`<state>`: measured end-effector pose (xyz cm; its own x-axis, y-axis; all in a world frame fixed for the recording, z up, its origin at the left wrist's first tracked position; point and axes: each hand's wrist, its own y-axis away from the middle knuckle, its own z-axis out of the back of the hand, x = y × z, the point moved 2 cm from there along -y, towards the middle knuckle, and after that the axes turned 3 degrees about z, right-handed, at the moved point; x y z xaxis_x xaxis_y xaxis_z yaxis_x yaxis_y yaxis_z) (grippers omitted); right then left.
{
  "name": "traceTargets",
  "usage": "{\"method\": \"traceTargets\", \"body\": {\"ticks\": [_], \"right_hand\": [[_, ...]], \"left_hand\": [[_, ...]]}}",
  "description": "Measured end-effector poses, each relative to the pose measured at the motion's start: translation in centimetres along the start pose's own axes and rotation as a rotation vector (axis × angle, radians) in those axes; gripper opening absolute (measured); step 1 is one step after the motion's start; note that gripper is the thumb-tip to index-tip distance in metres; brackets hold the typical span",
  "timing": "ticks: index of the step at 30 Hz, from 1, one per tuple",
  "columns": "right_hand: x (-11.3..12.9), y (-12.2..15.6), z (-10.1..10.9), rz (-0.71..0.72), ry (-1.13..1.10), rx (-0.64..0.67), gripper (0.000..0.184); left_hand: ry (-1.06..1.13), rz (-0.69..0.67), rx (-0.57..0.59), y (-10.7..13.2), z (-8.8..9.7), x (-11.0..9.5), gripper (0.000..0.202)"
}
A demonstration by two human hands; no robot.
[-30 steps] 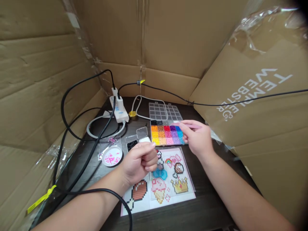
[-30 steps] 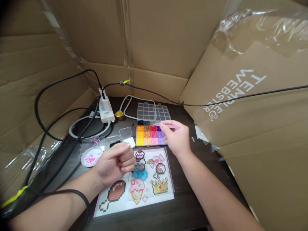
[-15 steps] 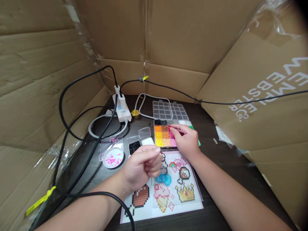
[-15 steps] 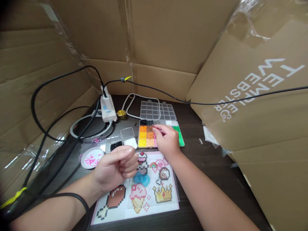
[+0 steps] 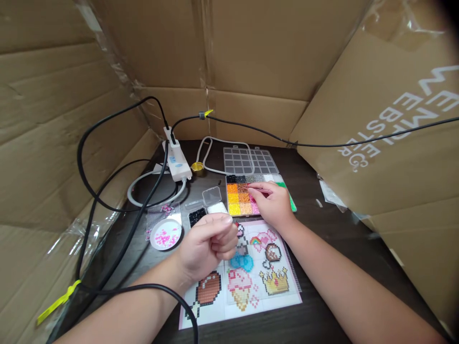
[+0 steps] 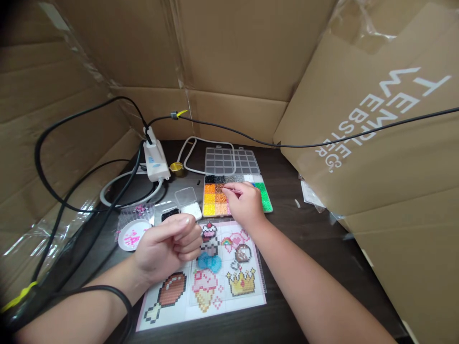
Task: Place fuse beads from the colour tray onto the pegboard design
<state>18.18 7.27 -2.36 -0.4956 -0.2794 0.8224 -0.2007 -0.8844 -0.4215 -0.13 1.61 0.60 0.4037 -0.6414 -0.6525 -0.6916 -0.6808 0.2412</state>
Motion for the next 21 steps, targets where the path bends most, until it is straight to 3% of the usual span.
{"method": "traceTargets", "body": {"ticks": [6,21], "right_hand": [[0.27,0.12,0.68,0.010,-0.022,-0.054,0.013],[0.70,0.25,0.26,-0.055,-0.075,-0.003,0.011]], "left_hand": [[0.004,0.001,0.009,-0.03,-0.03,0.03,0.050],[0.000,-0.010,0.026,0.03,-0.13,-0.04,0.049]]}}
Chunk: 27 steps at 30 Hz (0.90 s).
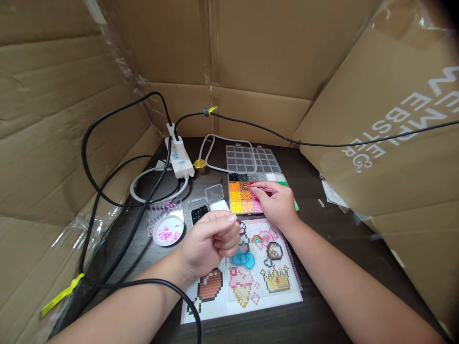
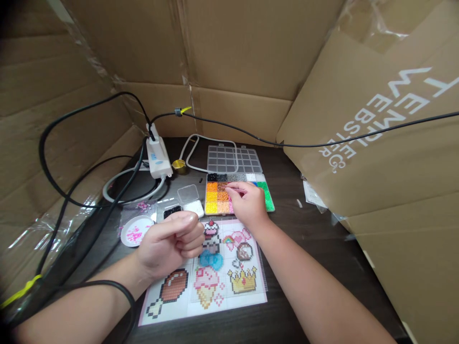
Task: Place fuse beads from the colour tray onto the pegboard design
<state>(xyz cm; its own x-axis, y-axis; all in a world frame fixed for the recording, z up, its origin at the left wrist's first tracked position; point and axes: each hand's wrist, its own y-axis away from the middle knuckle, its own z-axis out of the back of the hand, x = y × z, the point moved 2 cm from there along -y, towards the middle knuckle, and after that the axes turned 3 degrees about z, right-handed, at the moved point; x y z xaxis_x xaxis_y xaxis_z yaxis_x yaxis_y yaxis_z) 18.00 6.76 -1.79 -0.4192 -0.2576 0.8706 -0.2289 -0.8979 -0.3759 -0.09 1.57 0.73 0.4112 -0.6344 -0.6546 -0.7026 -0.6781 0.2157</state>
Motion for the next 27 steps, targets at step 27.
{"method": "traceTargets", "body": {"ticks": [27], "right_hand": [[0.10,-0.23,-0.11,-0.045,-0.030,0.006,0.011]], "left_hand": [[-0.005,-0.006,0.009,-0.02,0.07,0.16,0.048]]}}
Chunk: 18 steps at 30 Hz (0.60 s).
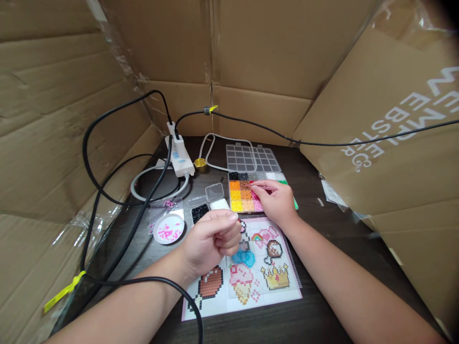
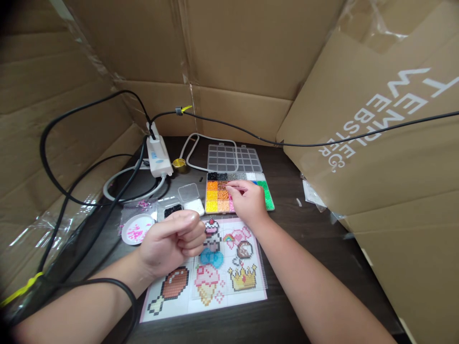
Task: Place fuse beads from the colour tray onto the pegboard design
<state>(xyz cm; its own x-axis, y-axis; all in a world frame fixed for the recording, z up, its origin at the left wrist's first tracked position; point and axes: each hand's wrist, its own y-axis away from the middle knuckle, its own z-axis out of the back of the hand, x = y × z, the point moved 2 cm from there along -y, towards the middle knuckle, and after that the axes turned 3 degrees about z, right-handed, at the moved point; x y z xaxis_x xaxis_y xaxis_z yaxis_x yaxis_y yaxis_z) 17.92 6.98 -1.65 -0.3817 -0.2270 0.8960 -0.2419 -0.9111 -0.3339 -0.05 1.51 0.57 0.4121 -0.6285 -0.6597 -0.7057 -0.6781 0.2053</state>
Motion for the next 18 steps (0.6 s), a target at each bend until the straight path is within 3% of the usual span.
{"method": "traceTargets", "body": {"ticks": [18], "right_hand": [[0.16,-0.02,0.16,0.011,-0.016,-0.009,0.009]], "left_hand": [[-0.010,0.007,0.023,-0.02,0.04,0.06,0.047]]}}
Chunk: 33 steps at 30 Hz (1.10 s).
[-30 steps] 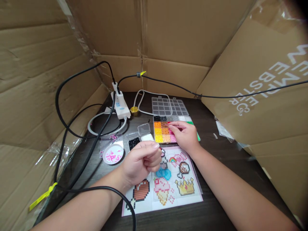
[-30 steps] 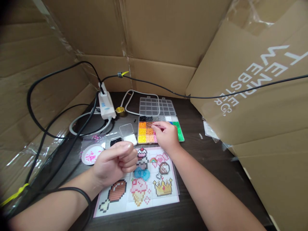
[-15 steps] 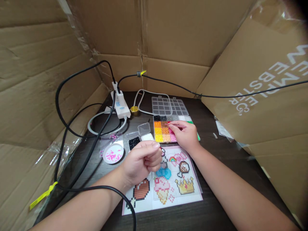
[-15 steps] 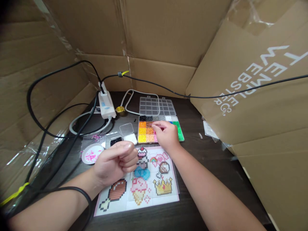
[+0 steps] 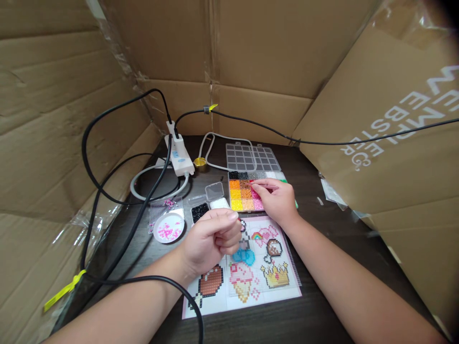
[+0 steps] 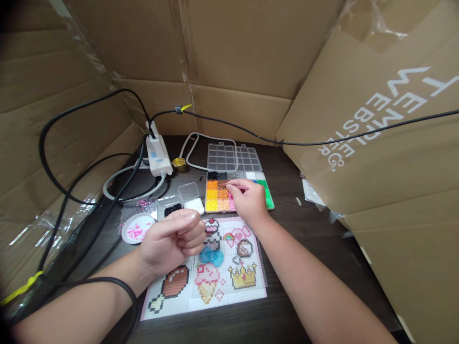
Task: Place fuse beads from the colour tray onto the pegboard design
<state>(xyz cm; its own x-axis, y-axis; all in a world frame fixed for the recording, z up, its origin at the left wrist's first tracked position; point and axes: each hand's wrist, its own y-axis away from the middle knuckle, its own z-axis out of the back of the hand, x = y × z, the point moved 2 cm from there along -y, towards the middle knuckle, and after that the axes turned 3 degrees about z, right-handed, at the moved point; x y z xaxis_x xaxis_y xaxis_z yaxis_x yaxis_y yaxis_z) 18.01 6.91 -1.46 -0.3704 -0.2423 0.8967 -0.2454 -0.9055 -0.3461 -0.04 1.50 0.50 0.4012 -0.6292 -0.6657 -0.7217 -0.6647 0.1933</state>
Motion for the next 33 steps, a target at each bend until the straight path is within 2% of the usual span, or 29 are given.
{"method": "traceTargets", "body": {"ticks": [3,6,10,13,17,20,26,33], "right_hand": [[0.6,0.0,0.4,0.042,-0.002,-0.026,0.008],[2.1,0.3,1.6,0.105,-0.039,-0.071,0.008],[5.1,1.9,4.7,0.159,-0.021,-0.118,0.007],[6.3,3.8,7.3,0.216,0.060,-0.072,0.008],[5.1,6.6,10.1,0.334,0.018,0.165,0.021],[3.1,8.1,11.3,0.338,-0.032,0.343,0.031],[0.3,9.3,11.6,0.232,-0.083,0.367,0.033],[-0.2,9.2,10.8,0.161,-0.081,0.444,0.026]], "left_hand": [[0.004,-0.002,-0.010,-0.1,-0.1,-0.1,0.048],[0.000,-0.010,-0.028,0.0,-0.1,-0.3,0.049],[-0.015,-0.011,-0.035,0.0,-0.3,-0.4,0.049],[-0.020,-0.010,-0.039,-0.1,-0.4,-0.4,0.049],[-0.030,0.002,-0.049,-0.2,-0.4,-0.5,0.048],[-0.036,-0.001,-0.044,-0.3,-0.5,-0.5,0.048],[-0.055,0.001,-0.036,-0.3,-0.5,-0.5,0.047],[-0.066,0.001,-0.055,-0.3,-0.5,-0.5,0.046]]}}
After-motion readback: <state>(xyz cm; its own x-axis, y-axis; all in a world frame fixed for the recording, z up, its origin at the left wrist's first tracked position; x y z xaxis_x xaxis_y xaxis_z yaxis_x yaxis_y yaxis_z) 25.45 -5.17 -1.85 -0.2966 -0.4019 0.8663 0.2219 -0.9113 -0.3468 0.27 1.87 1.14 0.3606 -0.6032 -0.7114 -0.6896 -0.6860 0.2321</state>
